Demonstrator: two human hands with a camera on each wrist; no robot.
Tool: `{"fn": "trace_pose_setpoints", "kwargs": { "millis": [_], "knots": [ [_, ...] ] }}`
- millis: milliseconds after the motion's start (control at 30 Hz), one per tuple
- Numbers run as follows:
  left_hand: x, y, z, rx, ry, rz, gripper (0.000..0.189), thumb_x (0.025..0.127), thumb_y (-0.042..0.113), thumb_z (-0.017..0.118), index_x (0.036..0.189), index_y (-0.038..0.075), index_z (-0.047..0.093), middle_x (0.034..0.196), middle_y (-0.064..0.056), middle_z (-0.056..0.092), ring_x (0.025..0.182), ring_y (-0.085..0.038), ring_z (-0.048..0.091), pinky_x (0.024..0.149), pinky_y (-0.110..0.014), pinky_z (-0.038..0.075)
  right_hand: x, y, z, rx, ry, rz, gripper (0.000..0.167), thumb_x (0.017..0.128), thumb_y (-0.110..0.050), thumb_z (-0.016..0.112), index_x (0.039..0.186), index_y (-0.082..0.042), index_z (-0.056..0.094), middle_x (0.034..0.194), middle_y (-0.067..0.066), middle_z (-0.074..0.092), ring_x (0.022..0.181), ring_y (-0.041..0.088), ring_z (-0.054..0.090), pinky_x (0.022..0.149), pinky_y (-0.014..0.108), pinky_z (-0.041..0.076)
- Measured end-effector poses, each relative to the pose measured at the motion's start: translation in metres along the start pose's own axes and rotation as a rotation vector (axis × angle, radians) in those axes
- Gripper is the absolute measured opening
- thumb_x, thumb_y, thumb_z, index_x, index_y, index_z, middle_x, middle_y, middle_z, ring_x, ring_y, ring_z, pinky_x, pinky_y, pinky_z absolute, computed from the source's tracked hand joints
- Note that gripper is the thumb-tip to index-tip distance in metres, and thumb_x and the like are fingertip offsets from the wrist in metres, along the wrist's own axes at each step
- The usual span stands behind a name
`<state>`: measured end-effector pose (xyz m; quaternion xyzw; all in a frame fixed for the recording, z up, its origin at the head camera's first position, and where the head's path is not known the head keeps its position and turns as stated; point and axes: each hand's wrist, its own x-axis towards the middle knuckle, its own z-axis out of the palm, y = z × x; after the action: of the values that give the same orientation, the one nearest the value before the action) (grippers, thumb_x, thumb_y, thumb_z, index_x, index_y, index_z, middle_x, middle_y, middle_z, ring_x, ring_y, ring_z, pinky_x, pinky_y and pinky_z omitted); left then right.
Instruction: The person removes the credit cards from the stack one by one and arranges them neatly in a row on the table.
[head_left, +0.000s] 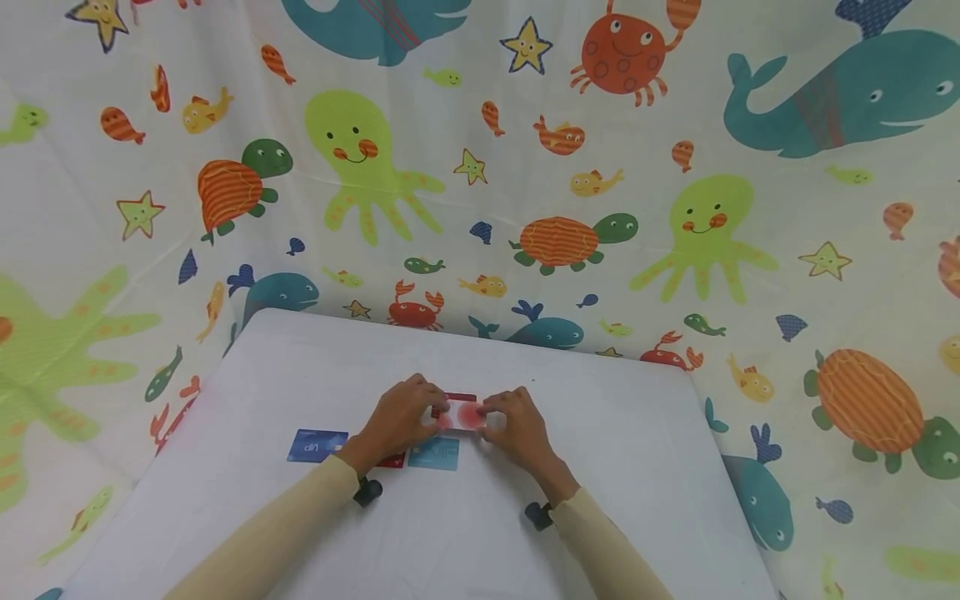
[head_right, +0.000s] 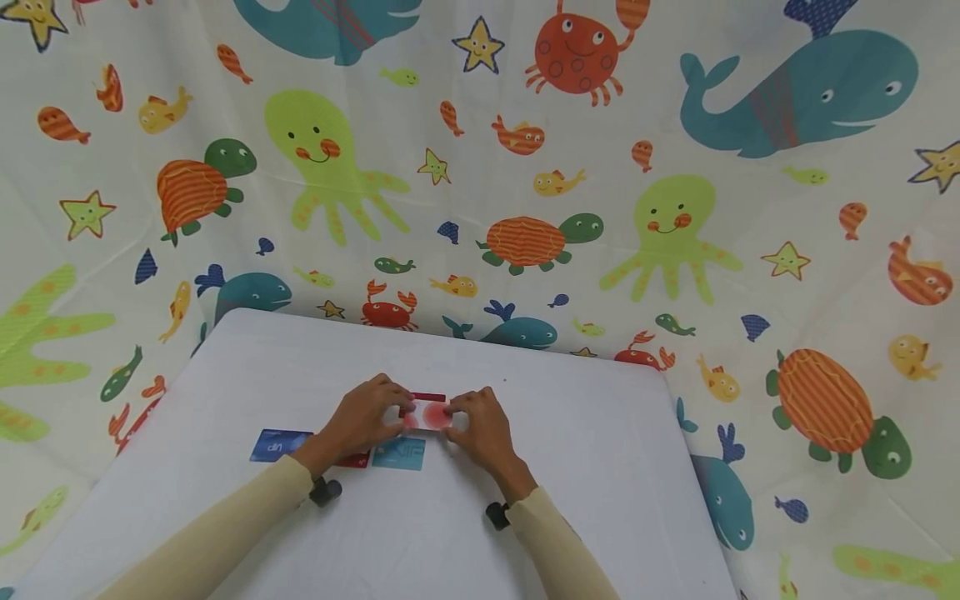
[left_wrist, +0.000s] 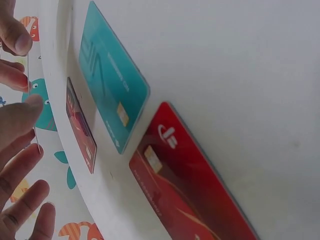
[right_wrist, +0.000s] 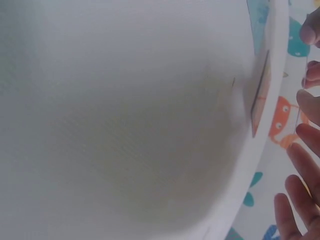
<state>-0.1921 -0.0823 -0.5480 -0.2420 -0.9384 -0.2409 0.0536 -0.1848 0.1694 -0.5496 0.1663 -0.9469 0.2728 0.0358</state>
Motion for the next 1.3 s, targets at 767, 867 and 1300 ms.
{"fn": "trace_pose_setpoints", "kwargs": {
  "millis": [767, 867, 1300],
  "knots": [
    [-0.003, 0.013, 0.004, 0.006, 0.017, 0.067, 0.038, 0.083, 0.036, 0.092, 0.117, 0.022, 0.083, 0.116, 0.005, 0.081, 0.107, -0.016, 0.067, 0.092, -0.034, 0.063, -0.017, 0.004, -0.006, -0.009, 0.005, 0.034, 0.031, 0.087, -0.030, 0.089, 0.116, -0.024, 0.082, 0.123, -0.006, 0.074, 0.114, 0.014, 0.058, 0.097, 0.033, 0.060],
    [-0.004, 0.013, 0.005, 0.013, 0.020, 0.075, 0.038, 0.084, 0.037, 0.092, 0.118, 0.023, 0.083, 0.117, 0.005, 0.081, 0.107, -0.015, 0.067, 0.091, -0.034, 0.063, -0.019, 0.005, -0.007, -0.002, 0.007, 0.030, 0.030, 0.087, -0.029, 0.089, 0.115, -0.023, 0.082, 0.123, -0.005, 0.075, 0.113, 0.014, 0.059, 0.097, 0.034, 0.061],
    [-0.005, 0.016, 0.013, -0.017, 0.020, 0.088, 0.035, 0.083, 0.035, 0.093, 0.114, 0.024, 0.083, 0.118, 0.007, 0.080, 0.108, -0.013, 0.067, 0.094, -0.035, 0.063, -0.027, 0.009, -0.007, 0.006, 0.011, 0.032, 0.031, 0.085, -0.029, 0.090, 0.114, -0.023, 0.083, 0.122, -0.006, 0.076, 0.112, 0.014, 0.058, 0.094, 0.033, 0.061]
  ]
}}
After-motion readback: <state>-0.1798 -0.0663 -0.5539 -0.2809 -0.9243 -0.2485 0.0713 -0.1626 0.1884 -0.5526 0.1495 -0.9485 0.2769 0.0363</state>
